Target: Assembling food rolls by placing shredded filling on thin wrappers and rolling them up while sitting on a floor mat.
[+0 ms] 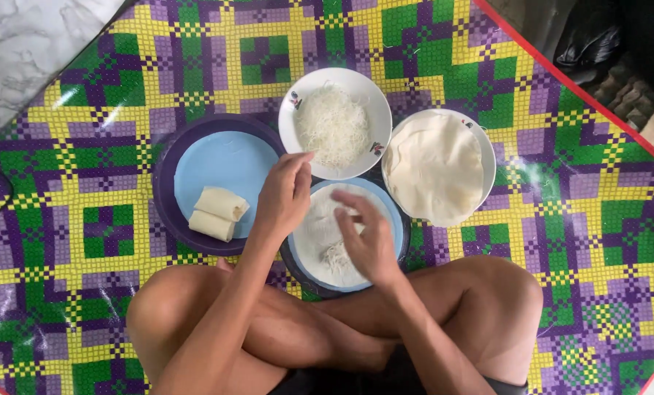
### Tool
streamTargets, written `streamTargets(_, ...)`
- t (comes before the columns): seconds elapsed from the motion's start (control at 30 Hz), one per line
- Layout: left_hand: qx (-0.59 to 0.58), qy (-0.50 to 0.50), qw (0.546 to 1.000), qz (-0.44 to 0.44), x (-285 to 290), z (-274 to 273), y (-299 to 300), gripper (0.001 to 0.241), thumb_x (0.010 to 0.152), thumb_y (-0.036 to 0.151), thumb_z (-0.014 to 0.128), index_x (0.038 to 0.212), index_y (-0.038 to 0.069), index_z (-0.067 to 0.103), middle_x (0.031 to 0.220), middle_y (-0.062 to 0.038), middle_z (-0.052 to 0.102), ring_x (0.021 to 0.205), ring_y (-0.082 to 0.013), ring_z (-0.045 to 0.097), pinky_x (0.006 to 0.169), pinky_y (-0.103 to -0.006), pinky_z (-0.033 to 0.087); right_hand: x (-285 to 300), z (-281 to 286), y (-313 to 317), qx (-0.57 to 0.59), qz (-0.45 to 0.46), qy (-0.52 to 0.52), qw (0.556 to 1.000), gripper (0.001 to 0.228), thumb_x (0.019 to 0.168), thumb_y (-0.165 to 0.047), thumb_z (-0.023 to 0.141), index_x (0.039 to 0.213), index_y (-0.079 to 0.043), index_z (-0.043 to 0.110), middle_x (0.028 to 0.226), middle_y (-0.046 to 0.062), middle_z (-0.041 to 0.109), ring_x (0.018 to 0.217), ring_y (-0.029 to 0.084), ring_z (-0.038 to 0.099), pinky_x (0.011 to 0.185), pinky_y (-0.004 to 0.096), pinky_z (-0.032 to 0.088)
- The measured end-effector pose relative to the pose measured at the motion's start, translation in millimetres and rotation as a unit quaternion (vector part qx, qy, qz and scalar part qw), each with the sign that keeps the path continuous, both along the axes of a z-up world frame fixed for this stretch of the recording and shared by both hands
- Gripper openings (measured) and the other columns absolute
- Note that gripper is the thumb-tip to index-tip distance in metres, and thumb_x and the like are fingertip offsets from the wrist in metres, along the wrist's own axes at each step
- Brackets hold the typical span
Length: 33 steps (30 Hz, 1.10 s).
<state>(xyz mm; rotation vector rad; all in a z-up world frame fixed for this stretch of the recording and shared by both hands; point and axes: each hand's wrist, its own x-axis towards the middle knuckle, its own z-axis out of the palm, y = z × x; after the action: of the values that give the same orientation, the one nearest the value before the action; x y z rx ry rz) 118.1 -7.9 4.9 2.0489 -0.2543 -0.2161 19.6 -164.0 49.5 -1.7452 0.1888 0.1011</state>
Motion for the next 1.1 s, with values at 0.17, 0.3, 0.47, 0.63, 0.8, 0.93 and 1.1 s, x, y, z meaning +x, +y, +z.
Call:
streamTargets(0.17,0.031,0.057,0.997,0.042,11,2,-6,0.03,0.101,0.019,0.054,0.122,0.015,0.075,0.082,0.0,0.077,0.079,-0.0216,0.075,0.072,-0.037,0.061,60,-59,-30,-0.353,-0.124,-0.064,0.925,0.02,0.087,-0.026,0.08,0.107,-0.025,0.081,0.088,-0.008,0.075,0.087,0.016,0.068,0.071,0.03,0.057)
streamTargets(0.3,-0.001,0.095,0.991,0.095,19,-7,-19,0.028,0.101,0.025,0.055,0.118,0.016,0.076,0.069,0.0,0.074,0.065,-0.0161,0.072,0.065,-0.0351,0.059,94,-88,-21,-0.412,-0.111,-0.049,0.903,0.02,0.086,-0.038,0.081,0.103,-0.028,0.081,0.082,-0.01,0.071,0.085,0.02,0.065,0.074,0.038,0.055)
streamTargets(0.47,-0.025,0.1,0.987,0.12,26,-18,-20,0.027,0.102,0.029,0.055,0.115,0.017,0.076,0.072,-0.003,0.075,0.067,-0.0176,0.074,0.062,-0.0342,0.059,109,-88,-5,-0.471,-0.145,-0.067,0.868,0.003,0.09,-0.032,0.077,0.091,-0.032,0.079,0.075,-0.015,0.064,0.083,0.016,0.061,0.072,0.035,0.049)
streamTargets(0.63,-0.068,0.087,0.986,0.123,28,-8,-20,0.027,0.101,0.019,0.054,0.117,0.01,0.074,0.078,-0.01,0.076,0.069,-0.0219,0.074,0.064,-0.0362,0.059,104,-46,-1,-0.378,-0.155,-0.128,0.904,0.008,0.092,-0.018,0.075,0.088,-0.024,0.078,0.076,-0.005,0.068,0.078,0.02,0.064,0.072,0.035,0.053)
streamTargets(0.8,-0.106,0.097,0.985,0.099,18,-1,-17,0.027,0.101,0.018,0.055,0.12,0.009,0.073,0.084,-0.011,0.077,0.073,-0.0219,0.074,0.065,-0.0358,0.059,89,-13,-12,-0.26,-0.161,-0.12,0.944,0.004,0.093,-0.021,0.077,0.089,-0.022,0.078,0.08,-0.004,0.073,0.076,0.017,0.063,0.068,0.031,0.054)
streamTargets(0.93,-0.113,0.122,0.986,0.028,1,10,-11,0.031,0.101,0.018,0.056,0.126,0.005,0.069,0.094,-0.015,0.078,0.081,-0.0271,0.076,0.069,-0.0391,0.06,46,30,-24,-0.241,-0.132,-0.092,0.957,0.008,0.098,-0.023,0.074,0.096,-0.017,0.078,0.077,0.001,0.071,0.075,0.016,0.06,0.067,0.031,0.049)
streamTargets(1.1,-0.002,0.096,0.992,-0.084,-42,16,2,0.032,0.099,0.017,0.058,0.128,0.008,0.068,0.1,-0.019,0.076,0.088,-0.04,0.075,0.07,-0.05,0.06,-24,4,-29,-0.312,-0.04,-0.131,0.94,0.006,0.094,-0.017,0.077,0.089,-0.02,0.079,0.076,-0.001,0.072,0.076,0.019,0.066,0.066,0.032,0.052)
